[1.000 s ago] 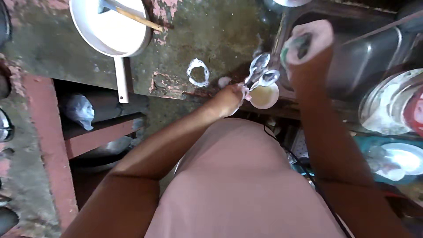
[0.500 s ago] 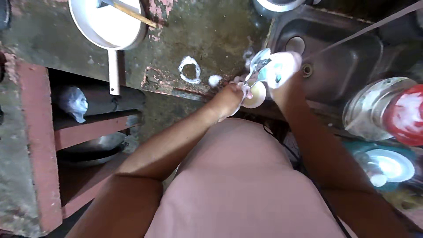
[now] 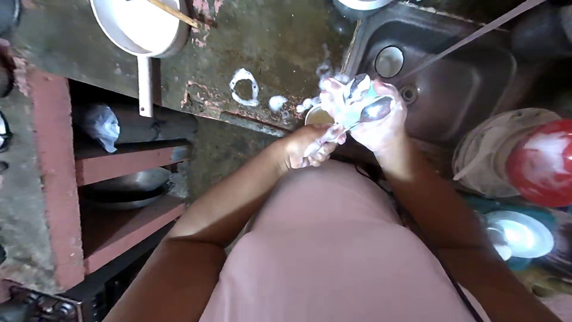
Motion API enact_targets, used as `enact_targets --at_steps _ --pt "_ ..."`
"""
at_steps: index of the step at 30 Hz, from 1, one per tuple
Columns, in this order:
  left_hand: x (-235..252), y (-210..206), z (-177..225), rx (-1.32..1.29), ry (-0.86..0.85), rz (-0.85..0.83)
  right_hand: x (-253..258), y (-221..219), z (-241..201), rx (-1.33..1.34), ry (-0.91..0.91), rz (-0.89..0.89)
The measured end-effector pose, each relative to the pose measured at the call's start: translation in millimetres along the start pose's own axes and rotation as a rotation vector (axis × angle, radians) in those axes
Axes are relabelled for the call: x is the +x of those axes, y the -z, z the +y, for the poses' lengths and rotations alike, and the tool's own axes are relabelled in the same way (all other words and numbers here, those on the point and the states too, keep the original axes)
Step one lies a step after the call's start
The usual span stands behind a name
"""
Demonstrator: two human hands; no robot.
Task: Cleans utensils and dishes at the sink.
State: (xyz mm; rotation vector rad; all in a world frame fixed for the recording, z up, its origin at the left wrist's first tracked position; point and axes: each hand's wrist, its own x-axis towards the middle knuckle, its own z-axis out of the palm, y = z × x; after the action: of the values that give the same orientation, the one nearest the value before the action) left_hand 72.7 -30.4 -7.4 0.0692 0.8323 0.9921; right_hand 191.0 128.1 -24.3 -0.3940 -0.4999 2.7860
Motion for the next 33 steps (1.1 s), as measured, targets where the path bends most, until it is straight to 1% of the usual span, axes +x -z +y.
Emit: enact_targets --at_steps 2,4,6,7,8,10,12,13,14,16,18,20,21,23,25,26,27,29,30,31,33 --pt "-0.6 3.2 2.1 -0.021 0.005 -0.025 1.1 0.5 -4.6 -0.014 -0.014 -0.003" --pt "-1.4 7.6 5.6 0.013 -0.003 -0.035 2.9 2.8 -11.1 -0.102 0.008 0.022" --pt "-4.1 12.1 11.2 0.072 0.002 -0.025 3.7 6.4 -17.1 -0.296 0.099 0.014" --pt "-6.1 14.2 14.8 0.103 0.007 0.003 4.0 7.8 -21.4 -0.416 0.164 0.039" --pt "-7.9 17.2 17.7 0.137 0.009 0.055 4.4 9.3 -26.7 -0.52 0.237 0.098" --pt "-9.1 26.2 20.2 0.275 -0.014 0.274 3.7 12.2 -39.5 -0.595 0.358 0.244" --pt "-7.0 35.5 24.1 0.553 -0.097 0.53 2.3 17.0 -45.0 -0.615 0.459 0.369" --pt "-5.4 38.6 27.0 0.703 -0.161 0.608 1.8 18.6 -42.0 -0.643 0.476 0.429" --pt "-4.3 40.0 32.3 0.838 -0.212 0.644 2.0 20.0 -35.2 -0.656 0.463 0.477" --pt "0.0 33.2 41.4 1.069 -0.29 0.653 1.3 16.5 -12.2 -0.576 0.383 0.496" --pt "3.7 10.9 51.4 1.303 -0.321 0.597 6.0 1.7 14.7 -0.399 0.3 0.467" --pt "13.3 -6.4 52.0 1.553 -0.324 0.525 14.7 -14.9 36.7 -0.341 0.296 0.477" --pt "19.8 -8.4 47.6 1.661 -0.338 0.503 18.9 -19.0 43.4 -0.373 0.335 0.519" --pt "22.1 -12.1 44.9 1.76 -0.379 0.431 20.4 -20.4 46.4 -0.576 0.39 0.634" --pt "18.8 -8.5 47.9 1.758 -0.47 0.338 16.1 -17.7 39.5 -0.819 0.383 0.732" --pt "17.8 -4.1 49.1 1.724 -0.545 0.304 12.1 -17.6 36.1 -1.001 0.363 0.798" --pt "18.7 1.4 49.9 1.662 -0.638 0.293 8.5 -14.3 33.8 -1.122 0.361 0.827" --pt "25.7 10.4 52.3 1.482 -0.774 0.326 3.7 -15.0 29.6 -1.328 0.384 0.79" --pt "29.1 10.9 55.1 1.378 -0.757 0.343 1.4 -17.1 28.1 -1.499 0.38 0.757" --pt "34.0 9.9 57.7 1.254 -0.703 0.342 0.0 -22.4 27.2 -1.65 0.337 0.726" --pt "46.1 3.8 60.8 0.977 -0.528 0.298 -0.1 -38.5 31.0 -1.916 0.192 0.687"
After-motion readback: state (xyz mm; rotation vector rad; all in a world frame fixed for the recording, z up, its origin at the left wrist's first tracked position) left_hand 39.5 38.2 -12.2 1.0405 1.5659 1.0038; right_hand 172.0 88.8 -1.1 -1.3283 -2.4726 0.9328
